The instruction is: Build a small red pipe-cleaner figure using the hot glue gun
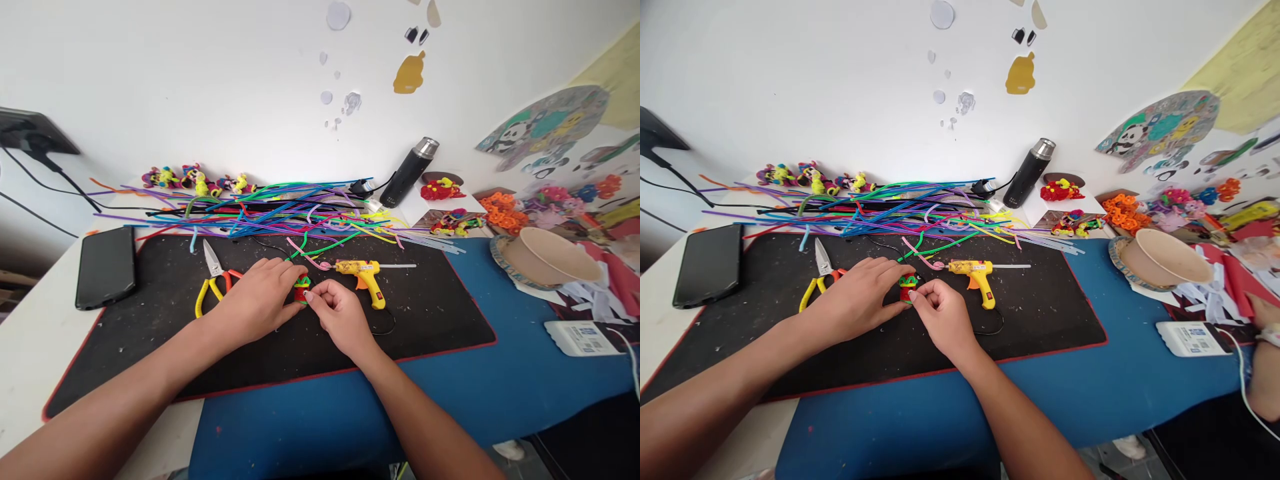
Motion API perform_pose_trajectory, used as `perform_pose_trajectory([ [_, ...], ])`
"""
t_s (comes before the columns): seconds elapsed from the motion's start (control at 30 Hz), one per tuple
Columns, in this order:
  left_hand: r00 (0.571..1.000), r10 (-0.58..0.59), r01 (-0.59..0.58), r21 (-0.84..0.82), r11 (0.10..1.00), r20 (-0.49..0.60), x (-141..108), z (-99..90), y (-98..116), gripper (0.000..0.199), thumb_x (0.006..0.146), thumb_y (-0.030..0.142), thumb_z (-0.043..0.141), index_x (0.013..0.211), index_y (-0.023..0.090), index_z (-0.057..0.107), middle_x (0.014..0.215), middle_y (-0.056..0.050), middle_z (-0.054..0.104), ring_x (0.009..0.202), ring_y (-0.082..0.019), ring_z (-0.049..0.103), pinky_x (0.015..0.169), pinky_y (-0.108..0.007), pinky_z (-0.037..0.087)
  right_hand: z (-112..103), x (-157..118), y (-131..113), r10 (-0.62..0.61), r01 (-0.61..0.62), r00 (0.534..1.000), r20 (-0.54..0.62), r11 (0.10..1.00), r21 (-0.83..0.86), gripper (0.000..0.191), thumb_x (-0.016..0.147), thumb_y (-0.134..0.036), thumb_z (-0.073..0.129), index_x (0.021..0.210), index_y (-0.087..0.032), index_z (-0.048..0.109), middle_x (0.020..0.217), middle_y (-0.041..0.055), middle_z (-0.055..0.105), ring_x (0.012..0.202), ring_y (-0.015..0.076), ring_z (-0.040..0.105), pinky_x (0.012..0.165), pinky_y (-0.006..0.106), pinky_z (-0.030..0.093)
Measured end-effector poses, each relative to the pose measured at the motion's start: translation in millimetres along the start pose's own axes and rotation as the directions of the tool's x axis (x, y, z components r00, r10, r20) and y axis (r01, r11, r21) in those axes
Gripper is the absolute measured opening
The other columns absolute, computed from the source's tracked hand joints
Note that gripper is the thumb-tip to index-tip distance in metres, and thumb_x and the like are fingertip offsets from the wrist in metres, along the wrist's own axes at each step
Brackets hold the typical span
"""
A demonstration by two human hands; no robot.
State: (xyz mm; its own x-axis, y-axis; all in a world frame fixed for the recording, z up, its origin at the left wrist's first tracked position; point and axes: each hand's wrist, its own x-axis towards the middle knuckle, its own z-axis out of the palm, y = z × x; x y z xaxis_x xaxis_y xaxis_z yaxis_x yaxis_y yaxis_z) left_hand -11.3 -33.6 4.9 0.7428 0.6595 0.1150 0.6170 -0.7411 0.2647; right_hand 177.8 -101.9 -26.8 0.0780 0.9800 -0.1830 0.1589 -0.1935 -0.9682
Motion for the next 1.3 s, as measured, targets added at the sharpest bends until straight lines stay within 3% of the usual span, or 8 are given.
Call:
perform_pose_trajectory([
  [1.3, 0.999, 0.025, -0.025, 0.01, 1.0, -0.024, 0.1, 2.0, 1.6, 0.04, 0.097, 0.029, 0.064, 0.136, 0.017, 0.061, 0.127, -0.016, 0.074, 0.117, -0.035, 0.069, 0.1, -0.05, 0.051, 0.9, 1.9, 6.5, 0.013, -0.013, 1.0, 0.002, 0.996, 0.088, 0.034, 0.088, -0.055, 0.073, 0.081, -0.024, 0.06, 0.053, -0.0106, 0.038, 0.043, 0.009, 0.03, 0.042, 0.025, 0.022],
])
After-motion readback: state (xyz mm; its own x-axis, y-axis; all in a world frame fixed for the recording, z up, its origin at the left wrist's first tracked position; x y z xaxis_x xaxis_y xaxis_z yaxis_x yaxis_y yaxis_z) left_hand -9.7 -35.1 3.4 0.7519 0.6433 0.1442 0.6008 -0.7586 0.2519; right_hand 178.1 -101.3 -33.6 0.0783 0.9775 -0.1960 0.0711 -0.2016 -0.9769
